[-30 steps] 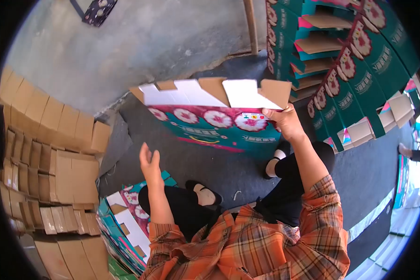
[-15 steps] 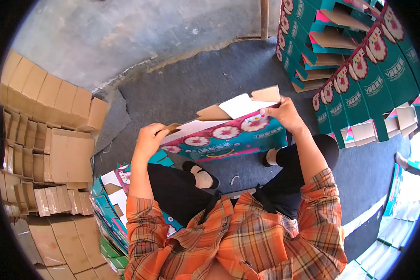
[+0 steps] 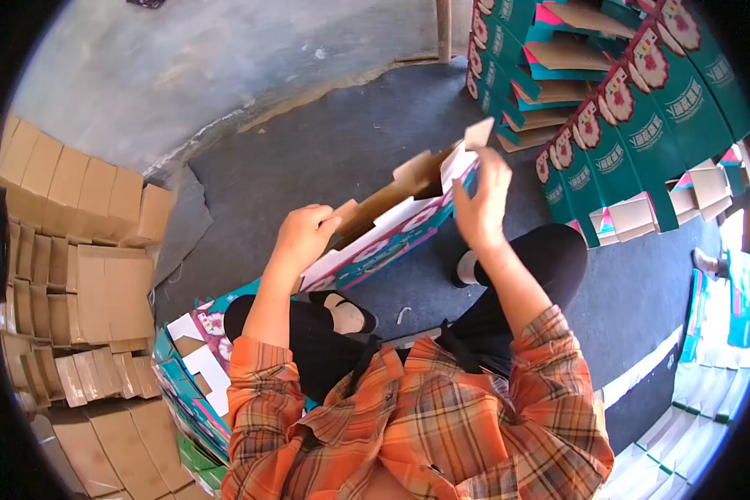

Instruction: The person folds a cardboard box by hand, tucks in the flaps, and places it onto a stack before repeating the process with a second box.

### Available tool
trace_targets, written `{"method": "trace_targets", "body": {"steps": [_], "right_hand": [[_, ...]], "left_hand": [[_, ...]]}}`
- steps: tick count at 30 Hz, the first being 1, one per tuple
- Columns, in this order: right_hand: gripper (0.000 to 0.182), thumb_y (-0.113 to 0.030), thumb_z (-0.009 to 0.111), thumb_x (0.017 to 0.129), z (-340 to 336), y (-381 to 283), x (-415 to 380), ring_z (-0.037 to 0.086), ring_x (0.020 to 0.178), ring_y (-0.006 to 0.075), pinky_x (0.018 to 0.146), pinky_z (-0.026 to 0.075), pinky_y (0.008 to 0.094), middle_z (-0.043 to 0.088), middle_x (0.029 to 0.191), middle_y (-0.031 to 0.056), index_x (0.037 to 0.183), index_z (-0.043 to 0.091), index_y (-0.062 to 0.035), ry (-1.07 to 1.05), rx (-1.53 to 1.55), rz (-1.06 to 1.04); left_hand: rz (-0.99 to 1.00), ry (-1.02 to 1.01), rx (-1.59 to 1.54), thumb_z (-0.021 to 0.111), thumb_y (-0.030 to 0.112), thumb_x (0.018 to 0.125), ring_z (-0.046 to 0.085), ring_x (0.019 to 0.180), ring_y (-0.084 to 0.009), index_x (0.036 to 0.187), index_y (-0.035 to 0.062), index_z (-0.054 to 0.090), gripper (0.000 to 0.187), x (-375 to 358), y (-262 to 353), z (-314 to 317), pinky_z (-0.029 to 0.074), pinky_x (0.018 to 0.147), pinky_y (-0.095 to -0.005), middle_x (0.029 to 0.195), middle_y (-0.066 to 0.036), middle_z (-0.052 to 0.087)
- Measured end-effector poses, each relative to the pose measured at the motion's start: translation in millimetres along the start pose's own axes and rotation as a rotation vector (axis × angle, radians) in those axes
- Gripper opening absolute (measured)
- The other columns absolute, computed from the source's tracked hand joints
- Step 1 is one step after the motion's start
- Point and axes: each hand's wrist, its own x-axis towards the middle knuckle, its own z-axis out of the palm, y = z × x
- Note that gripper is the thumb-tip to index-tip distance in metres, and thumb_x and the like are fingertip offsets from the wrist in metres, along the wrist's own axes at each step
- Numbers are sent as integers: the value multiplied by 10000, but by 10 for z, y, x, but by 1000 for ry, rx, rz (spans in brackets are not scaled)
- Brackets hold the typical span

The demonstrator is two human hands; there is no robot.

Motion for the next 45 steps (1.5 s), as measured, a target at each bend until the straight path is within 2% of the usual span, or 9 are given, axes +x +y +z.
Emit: {"method": "trace_targets", "body": {"steps": [4, 13, 17, 25, 28, 34, 41, 43, 45], "right_hand": [[540, -63, 734, 711, -136, -420, -134, 550, 1078, 348, 951, 424, 420, 595, 1152, 149, 1219, 552, -49, -387, 176, -173], [68, -114, 676, 762, -204, -432, -13, 593, 792, 274, 765, 465, 413, 582, 770, 56, 817, 637, -103, -582, 198, -433], [93, -104, 661, 720, -602, -459, 74, 593, 765, 276, 687, 467, 384, 554, 750, 68, 797, 613, -84, -629, 66, -468], [116, -136, 679, 700, -679, -232, 77, 601, 805, 215, 998, 404, 505, 548, 774, 24, 796, 614, -134, -606, -224, -604], [109, -137, 696, 741, -467, -180, 41, 604, 824, 225, 993, 405, 507, 559, 794, 28, 819, 622, -120, -638, 5, -430], [81, -124, 702, 757, -448, -238, 122, 598, 800, 253, 797, 463, 397, 568, 766, 46, 794, 632, -106, -673, 82, -461], [95, -107, 712, 735, -504, -205, 61, 593, 789, 264, 763, 475, 382, 570, 760, 48, 793, 636, -100, -634, 96, -444], [96, -106, 712, 736, -508, -225, 63, 593, 789, 262, 771, 475, 380, 570, 760, 48, 796, 637, -101, -631, 104, -431], [98, -105, 712, 736, -503, -239, 58, 594, 789, 260, 779, 475, 378, 571, 759, 47, 800, 638, -103, -636, 119, -429]], "left_hand": [[-29, -29, 196, 640, 236, 839, 588, 802, -364, 754, 10, 601, 245, 82, 124, 12, 450, 685, -462, 814, -151, 589], [34, -79, 139, 651, 205, 828, 596, 829, -365, 825, -1, 647, 206, 115, 15, -31, 464, 723, -442, 868, -147, 595], [35, 84, 147, 648, 213, 815, 613, 853, -363, 821, 40, 652, 173, 122, -229, -256, 483, 733, -446, 873, -134, 626], [-149, 84, 60, 628, 272, 827, 615, 774, -345, 798, 25, 631, 249, -13, -655, -310, 461, 667, -422, 790, -149, 619], [-455, 75, -282, 591, 168, 882, 671, 669, -215, 925, 8, 674, 185, -111, -551, -292, 484, 608, -343, 796, -115, 676], [-558, 117, -550, 582, 123, 895, 678, 713, -182, 1205, 6, 614, 332, -180, -421, -173, 517, 645, -277, 966, -84, 703], [-342, 138, -203, 626, 110, 870, 656, 959, -231, 1415, 83, 428, 581, -462, 98, -289, 534, 772, -335, 1389, -178, 482], [-28, 213, 639, 688, 103, 823, 636, 968, -253, 1436, 108, 401, 676, -597, 328, -353, 523, 830, -356, 1452, -174, 394], [7, 250, 377, 699, 97, 812, 624, 980, -263, 1435, 115, 401, 691, -596, 471, -284, 524, 832, -355, 1447, -175, 395]]}}
